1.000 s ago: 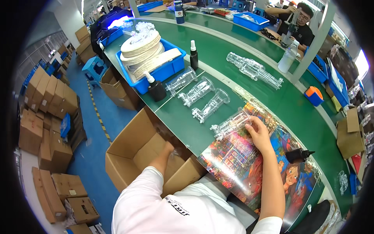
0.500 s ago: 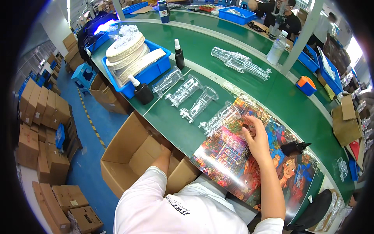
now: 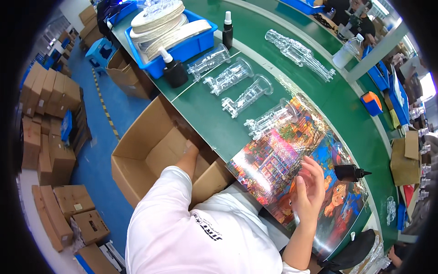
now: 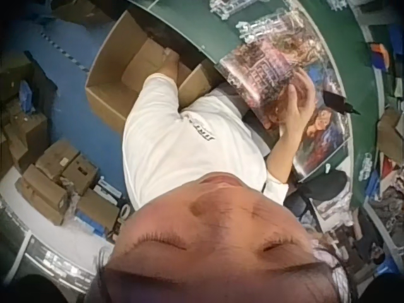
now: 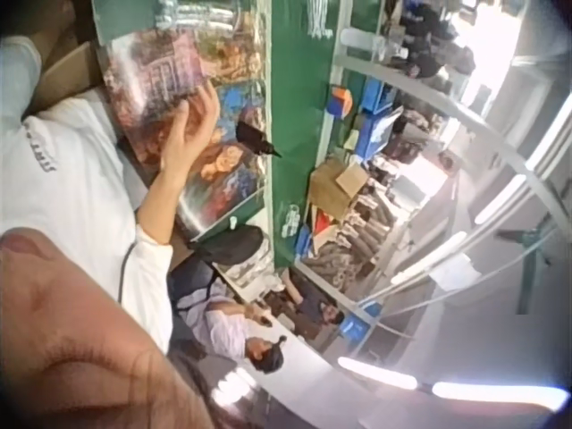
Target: Packaging and inspecting clear plastic bottles on a factory assembly line.
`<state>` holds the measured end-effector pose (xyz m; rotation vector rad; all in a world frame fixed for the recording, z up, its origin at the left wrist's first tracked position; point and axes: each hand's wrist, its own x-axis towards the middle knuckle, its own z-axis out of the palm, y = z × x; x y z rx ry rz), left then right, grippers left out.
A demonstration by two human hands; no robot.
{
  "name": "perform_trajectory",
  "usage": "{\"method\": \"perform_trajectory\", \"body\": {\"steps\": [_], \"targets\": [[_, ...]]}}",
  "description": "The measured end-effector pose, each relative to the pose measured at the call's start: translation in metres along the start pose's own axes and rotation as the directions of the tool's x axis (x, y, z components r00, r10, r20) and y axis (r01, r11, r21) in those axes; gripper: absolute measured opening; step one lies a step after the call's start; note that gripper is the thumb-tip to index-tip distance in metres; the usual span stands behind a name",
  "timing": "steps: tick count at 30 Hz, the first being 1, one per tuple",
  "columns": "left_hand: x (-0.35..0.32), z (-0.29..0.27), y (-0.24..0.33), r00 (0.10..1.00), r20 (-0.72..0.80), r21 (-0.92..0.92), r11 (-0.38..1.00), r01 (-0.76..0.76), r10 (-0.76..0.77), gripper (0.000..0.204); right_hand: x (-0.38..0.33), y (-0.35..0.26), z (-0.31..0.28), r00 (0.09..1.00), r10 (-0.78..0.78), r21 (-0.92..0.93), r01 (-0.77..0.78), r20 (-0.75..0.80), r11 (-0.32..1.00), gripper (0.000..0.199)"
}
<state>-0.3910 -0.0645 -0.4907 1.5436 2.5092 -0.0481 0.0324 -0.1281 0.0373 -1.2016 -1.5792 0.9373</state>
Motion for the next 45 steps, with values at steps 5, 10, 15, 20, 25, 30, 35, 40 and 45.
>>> {"method": "perform_trajectory", "body": {"steps": [5,10,15,20,25,30,35,40,45], "targets": [[-0.043,-0.095,0.021,0.851,0.51,-0.103,0.973,0.208,-0.127,0.053,-0.003,0.005,0.001,0.999,0.03,0.012,-0.03,-0.038,0.999,0.026],[-0.078,-0.086,-0.047,0.838,0.537,-0.663,0.664,0.345,0.101,0.048,-0.003,0.0,0.011,0.998,0.025,0.081,-0.031,0.063,0.996,0.026],[-0.105,-0.188,-0.034,0.95,0.264,-0.913,0.36,0.19,0.168,0.04,-0.006,-0.005,0.018,0.997,-0.012,0.085,0.005,0.081,0.996,0.026],[-0.155,-0.344,-0.013,0.865,-0.476,-0.458,0.795,-0.398,0.159,0.046,-0.007,-0.038,0.027,0.943,-0.238,-0.041,0.254,0.234,0.966,0.025],[-0.198,-0.387,-0.002,0.919,-0.381,-0.398,0.88,-0.259,0.099,0.046,-0.007,-0.071,0.056,0.817,-0.441,0.008,0.472,0.371,0.881,0.026],[-0.207,-0.376,-0.016,0.91,-0.412,-0.432,0.868,-0.244,0.05,0.046,-0.013,-0.06,0.086,0.766,-0.465,0.085,0.48,0.444,0.873,0.027],[-0.227,-0.406,-0.005,0.768,-0.64,-0.211,0.952,-0.223,0.038,0.045,-0.015,-0.059,0.095,0.757,-0.481,0.098,0.492,0.443,0.865,0.027],[-0.253,-0.45,0.034,0.673,-0.705,-0.026,0.94,-0.339,0.223,0.05,-0.013,-0.075,0.107,0.762,-0.545,0.026,0.574,0.349,0.819,0.025],[-0.262,-0.468,0.063,0.532,-0.721,0.032,0.788,-0.616,0.445,0.055,-0.005,-0.072,0.097,0.87,-0.27,-0.316,0.415,0.412,0.853,0.025]]}}
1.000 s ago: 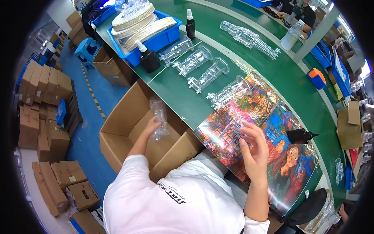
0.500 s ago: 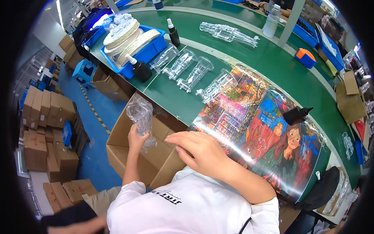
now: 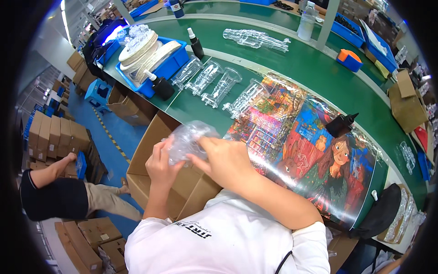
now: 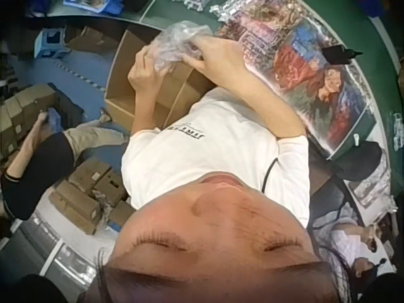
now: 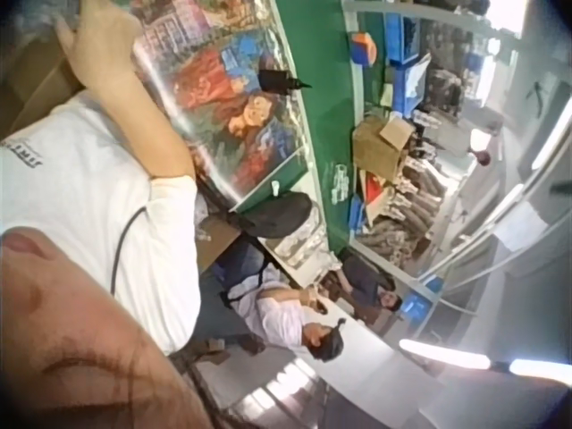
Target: Packaging and inspecting clear plastic bottles on a factory assembly line.
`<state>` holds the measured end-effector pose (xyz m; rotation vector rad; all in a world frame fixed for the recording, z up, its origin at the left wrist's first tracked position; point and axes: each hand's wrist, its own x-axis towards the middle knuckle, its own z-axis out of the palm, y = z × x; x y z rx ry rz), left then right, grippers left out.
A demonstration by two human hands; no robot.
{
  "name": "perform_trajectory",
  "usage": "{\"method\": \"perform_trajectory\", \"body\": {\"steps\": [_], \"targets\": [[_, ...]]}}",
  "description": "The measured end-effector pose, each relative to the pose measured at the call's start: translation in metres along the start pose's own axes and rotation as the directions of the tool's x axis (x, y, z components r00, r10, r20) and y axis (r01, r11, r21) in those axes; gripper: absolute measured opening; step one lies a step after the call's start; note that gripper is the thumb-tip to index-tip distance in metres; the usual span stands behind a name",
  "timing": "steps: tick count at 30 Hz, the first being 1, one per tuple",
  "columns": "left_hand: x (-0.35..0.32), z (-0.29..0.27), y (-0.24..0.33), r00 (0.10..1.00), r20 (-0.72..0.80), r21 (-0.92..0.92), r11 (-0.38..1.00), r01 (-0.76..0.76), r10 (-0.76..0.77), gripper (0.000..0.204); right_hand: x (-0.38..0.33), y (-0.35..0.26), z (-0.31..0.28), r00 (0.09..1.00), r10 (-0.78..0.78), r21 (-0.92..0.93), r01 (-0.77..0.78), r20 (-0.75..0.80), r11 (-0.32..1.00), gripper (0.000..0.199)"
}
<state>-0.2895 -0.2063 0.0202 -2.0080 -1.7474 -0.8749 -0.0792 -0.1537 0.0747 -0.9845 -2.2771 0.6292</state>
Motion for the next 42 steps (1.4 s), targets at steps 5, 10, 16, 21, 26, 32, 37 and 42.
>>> {"method": "perform_trajectory", "body": {"steps": [5,10,16,21,26,32,37,42], "targets": [[0.01,0.002,-0.001,0.992,-0.127,-0.468,0.882,-0.055,-0.005,0.053,-0.01,0.021,-0.006,0.964,0.254,0.331,-0.214,-0.081,0.919,0.017],[-0.003,0.005,-0.018,0.996,-0.082,-0.765,0.642,-0.051,-0.018,0.038,-0.018,0.045,-0.007,0.944,0.328,0.705,-0.264,0.047,0.658,0.016],[0.01,0.002,0.01,0.915,0.073,-0.906,0.357,0.227,-0.396,0.015,-0.02,0.048,-0.01,0.906,0.423,0.764,-0.278,0.006,0.583,0.015],[0.014,0.009,0.012,0.953,0.045,-0.89,0.42,0.175,-0.3,0.012,-0.025,0.039,-0.012,0.913,0.407,0.734,-0.268,-0.013,0.624,0.016],[0.002,0.013,-0.024,0.819,-0.094,-0.953,0.29,0.091,-0.566,0.014,-0.024,0.05,-0.025,0.885,0.461,0.861,-0.18,-0.068,0.475,0.017],[0.017,-0.001,-0.072,0.439,0.349,-0.937,-0.313,0.154,-0.828,0.007,-0.023,0.112,-0.064,0.872,0.474,0.68,-0.273,-0.125,0.68,0.017],[-0.024,0.049,-0.132,0.614,0.195,-0.964,-0.034,0.265,-0.765,0.013,-0.012,0.162,-0.075,0.864,0.487,0.287,-0.438,-0.128,0.852,0.021],[-0.06,0.101,-0.174,0.668,-0.038,-0.8,0.423,0.425,-0.743,0.02,-0.002,0.202,-0.066,0.851,0.514,0.311,-0.461,-0.113,0.831,0.022]]}}
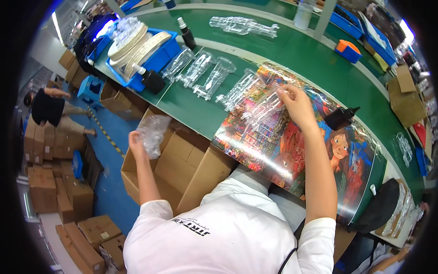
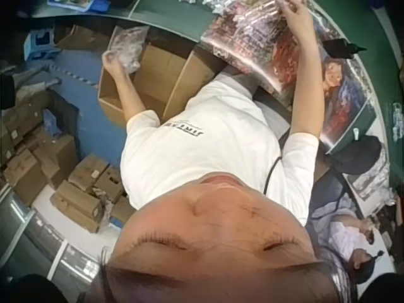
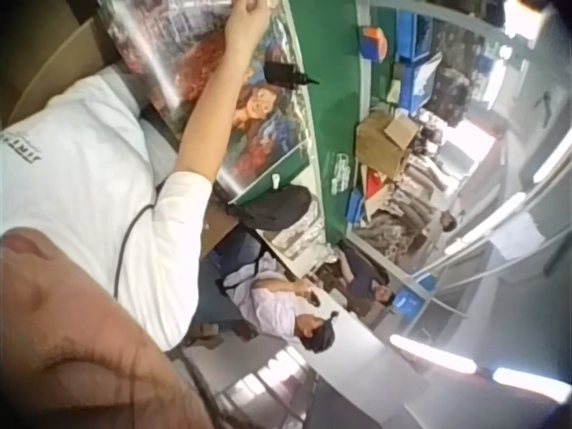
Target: Packaging and inspecting clear plastic bottles on a factory assembly line.
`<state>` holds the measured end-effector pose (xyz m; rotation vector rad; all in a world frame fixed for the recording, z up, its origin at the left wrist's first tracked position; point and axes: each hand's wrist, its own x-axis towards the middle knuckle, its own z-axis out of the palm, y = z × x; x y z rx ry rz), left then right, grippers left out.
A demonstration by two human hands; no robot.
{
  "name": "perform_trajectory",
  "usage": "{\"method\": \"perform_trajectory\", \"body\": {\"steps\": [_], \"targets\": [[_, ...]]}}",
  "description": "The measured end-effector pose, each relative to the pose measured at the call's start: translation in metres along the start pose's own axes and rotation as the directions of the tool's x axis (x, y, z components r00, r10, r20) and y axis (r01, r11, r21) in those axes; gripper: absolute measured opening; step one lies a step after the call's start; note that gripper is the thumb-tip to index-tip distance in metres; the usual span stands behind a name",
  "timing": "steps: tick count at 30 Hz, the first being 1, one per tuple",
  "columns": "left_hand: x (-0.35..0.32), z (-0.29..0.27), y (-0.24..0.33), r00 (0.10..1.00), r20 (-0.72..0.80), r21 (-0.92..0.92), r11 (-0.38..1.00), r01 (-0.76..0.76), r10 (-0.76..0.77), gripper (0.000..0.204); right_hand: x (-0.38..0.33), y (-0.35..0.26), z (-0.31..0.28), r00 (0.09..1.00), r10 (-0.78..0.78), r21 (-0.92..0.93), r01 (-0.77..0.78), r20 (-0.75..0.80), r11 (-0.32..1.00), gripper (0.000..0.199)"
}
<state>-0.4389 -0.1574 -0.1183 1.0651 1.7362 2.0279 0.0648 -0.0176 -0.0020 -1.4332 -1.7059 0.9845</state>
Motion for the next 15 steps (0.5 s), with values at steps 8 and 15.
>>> {"method": "perform_trajectory", "body": {"steps": [8,15], "targets": [[-0.023,0.051,-0.08,0.836,0.19,0.94,0.342,-0.003,-0.515,0.036,0.006,0.002,0.011,0.966,-0.16,-0.056,0.152,-0.203,0.987,0.028],[0.007,0.091,-0.193,0.783,0.202,0.954,0.299,-0.021,-0.588,0.052,-0.036,-0.027,0.003,0.953,-0.141,-0.051,0.132,-0.267,0.99,0.034]]}}
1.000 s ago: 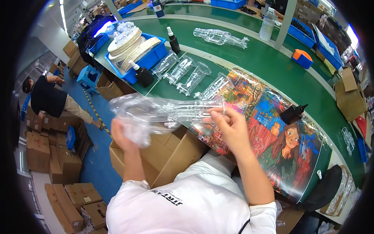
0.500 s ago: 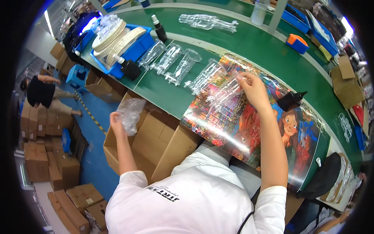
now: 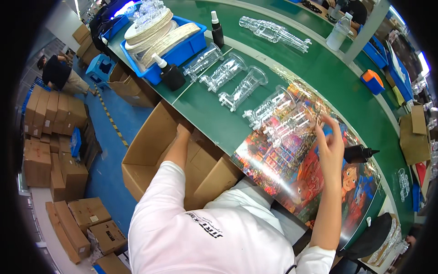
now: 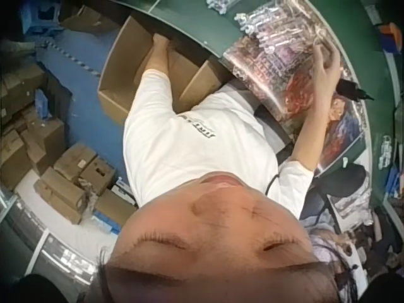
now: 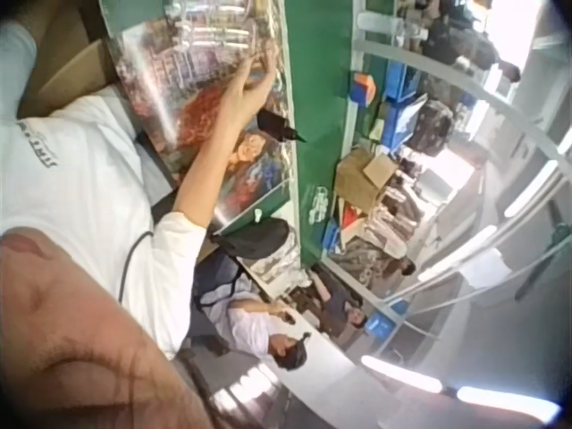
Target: Packaging and inspecting clear plastic bottles on a factory assembly line.
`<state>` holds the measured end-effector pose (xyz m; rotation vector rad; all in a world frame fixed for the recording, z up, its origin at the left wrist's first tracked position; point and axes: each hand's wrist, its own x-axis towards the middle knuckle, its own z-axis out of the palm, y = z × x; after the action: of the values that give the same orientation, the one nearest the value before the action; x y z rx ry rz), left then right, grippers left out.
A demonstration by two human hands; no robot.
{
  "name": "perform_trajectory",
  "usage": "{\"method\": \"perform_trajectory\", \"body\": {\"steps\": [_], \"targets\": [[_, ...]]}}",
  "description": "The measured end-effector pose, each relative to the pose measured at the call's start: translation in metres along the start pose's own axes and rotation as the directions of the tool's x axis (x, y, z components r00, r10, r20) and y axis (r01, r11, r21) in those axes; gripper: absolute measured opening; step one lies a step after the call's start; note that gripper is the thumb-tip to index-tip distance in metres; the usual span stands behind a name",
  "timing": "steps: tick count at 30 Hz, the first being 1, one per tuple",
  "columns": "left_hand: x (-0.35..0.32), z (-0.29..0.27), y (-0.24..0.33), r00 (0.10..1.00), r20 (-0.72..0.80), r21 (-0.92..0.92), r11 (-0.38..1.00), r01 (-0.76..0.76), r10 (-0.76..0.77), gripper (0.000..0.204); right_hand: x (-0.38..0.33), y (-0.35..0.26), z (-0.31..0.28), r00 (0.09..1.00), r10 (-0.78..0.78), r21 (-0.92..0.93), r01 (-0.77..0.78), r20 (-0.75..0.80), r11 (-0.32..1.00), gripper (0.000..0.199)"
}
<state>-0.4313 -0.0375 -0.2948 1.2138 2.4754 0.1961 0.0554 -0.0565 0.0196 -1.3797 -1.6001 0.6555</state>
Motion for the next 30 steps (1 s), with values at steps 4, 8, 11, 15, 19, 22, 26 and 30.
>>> {"method": "perform_trajectory", "body": {"steps": [4,8,11,15,19,22,26,30], "targets": [[0.012,-0.015,0.042,0.993,0.076,0.169,0.98,-0.104,0.092,0.06,-0.048,-0.027,-0.026,0.98,0.199,0.025,-0.199,-0.005,0.98,0.03],[0.043,-0.001,0.045,0.973,0.199,0.457,0.867,-0.199,0.118,0.065,-0.084,-0.011,-0.041,0.975,0.181,0.092,-0.17,-0.126,0.981,0.027],[0.07,0.023,0.004,0.974,0.204,0.353,0.92,-0.17,0.101,0.067,-0.095,-0.009,-0.05,0.948,0.314,0.151,-0.302,-0.057,0.941,0.025],[0.071,0.059,-0.071,0.976,0.214,0.228,0.97,-0.082,0.032,0.07,-0.088,-0.016,-0.046,0.957,0.278,0.173,-0.262,-0.081,0.95,0.024],[0.031,0.02,0.001,0.957,0.281,0.121,0.992,0.038,-0.071,0.072,-0.09,-0.026,-0.04,0.957,0.248,0.179,-0.22,-0.15,0.959,0.021],[-0.01,0.004,-0.057,0.988,0.08,-0.333,0.937,-0.101,0.135,0.061,-0.087,-0.035,-0.035,0.981,0.189,0.206,-0.175,-0.048,0.963,0.02],[-0.054,-0.009,-0.151,0.929,0.351,-0.929,0.162,0.332,0.115,0.059,-0.089,-0.051,-0.017,0.947,0.2,0.297,-0.273,0.252,0.915,0.018],[-0.241,-0.174,0.008,0.895,-0.124,-0.866,-0.487,0.113,0.428,0.065,-0.086,-0.076,0.005,0.857,-0.003,0.16,-0.092,0.515,0.983,0.02]]}}
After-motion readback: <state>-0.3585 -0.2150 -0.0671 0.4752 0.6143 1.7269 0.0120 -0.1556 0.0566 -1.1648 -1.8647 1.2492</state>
